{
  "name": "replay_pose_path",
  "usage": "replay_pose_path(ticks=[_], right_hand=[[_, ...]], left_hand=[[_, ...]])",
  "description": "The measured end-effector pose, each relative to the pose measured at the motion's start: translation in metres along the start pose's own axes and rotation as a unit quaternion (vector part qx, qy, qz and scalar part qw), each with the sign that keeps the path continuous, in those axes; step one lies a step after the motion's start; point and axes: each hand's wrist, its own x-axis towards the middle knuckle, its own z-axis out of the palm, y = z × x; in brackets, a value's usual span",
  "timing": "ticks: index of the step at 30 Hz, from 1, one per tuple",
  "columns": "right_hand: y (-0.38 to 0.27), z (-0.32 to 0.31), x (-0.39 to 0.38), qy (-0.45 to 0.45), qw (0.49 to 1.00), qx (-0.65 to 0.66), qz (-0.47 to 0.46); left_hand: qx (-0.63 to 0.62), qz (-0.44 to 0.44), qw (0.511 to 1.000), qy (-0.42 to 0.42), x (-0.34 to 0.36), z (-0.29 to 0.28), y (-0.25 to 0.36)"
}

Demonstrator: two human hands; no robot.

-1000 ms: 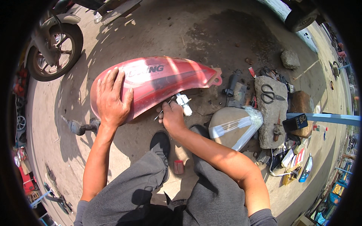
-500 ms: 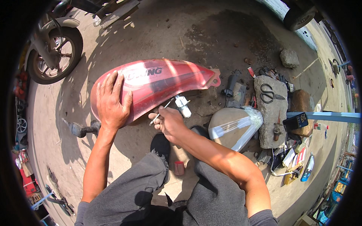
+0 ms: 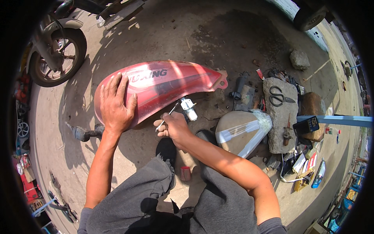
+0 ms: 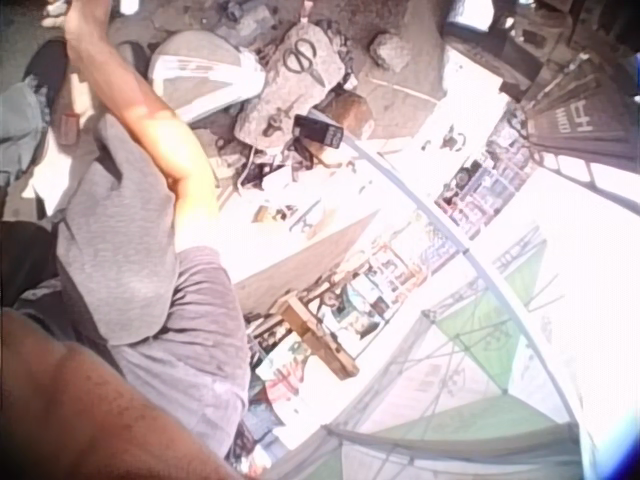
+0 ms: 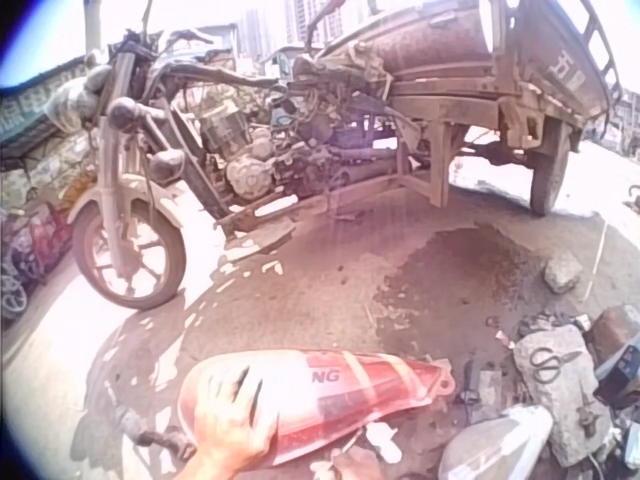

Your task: The person uses a wrench to loosen and remove a bolt from a red motorcycle fuel tank. They then lift the tank to inspect its underside.

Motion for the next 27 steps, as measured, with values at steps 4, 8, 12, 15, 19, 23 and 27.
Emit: replay_pose_path(ticks=[4,8,12,15,19,23,27], right_hand=[[0.009,-0.002,0.013,0.033,0.994,-0.076,-0.072],[0.018,-0.009,0.026,0.053,0.985,-0.126,-0.109],[0.02,-0.01,0.033,0.047,0.979,-0.153,-0.125],[0.019,-0.013,0.031,0.031,0.985,-0.126,-0.117],[0.008,-0.003,0.018,0.03,0.995,-0.067,-0.06],[-0.008,0.003,0.006,-0.014,0.999,0.044,0.007],[-0.02,-0.004,0.0,-0.079,0.988,0.124,0.045]], left_hand=[[0.004,-0.002,1.0,-0.004,-0.001,-0.002,-0.001],[0.003,0.002,1.0,0.0,0.0,-0.001,-0.001],[0.003,-0.001,1.0,0.001,0.0,0.0,0.0],[-0.002,0.001,1.0,0.005,0.0,0.0,0.0],[0.003,0.002,1.0,0.004,-0.001,-0.001,0.0],[0.002,0.0,1.0,0.006,-0.001,-0.001,-0.001],[0.003,0.0,1.0,0.004,-0.001,-0.002,-0.001]])
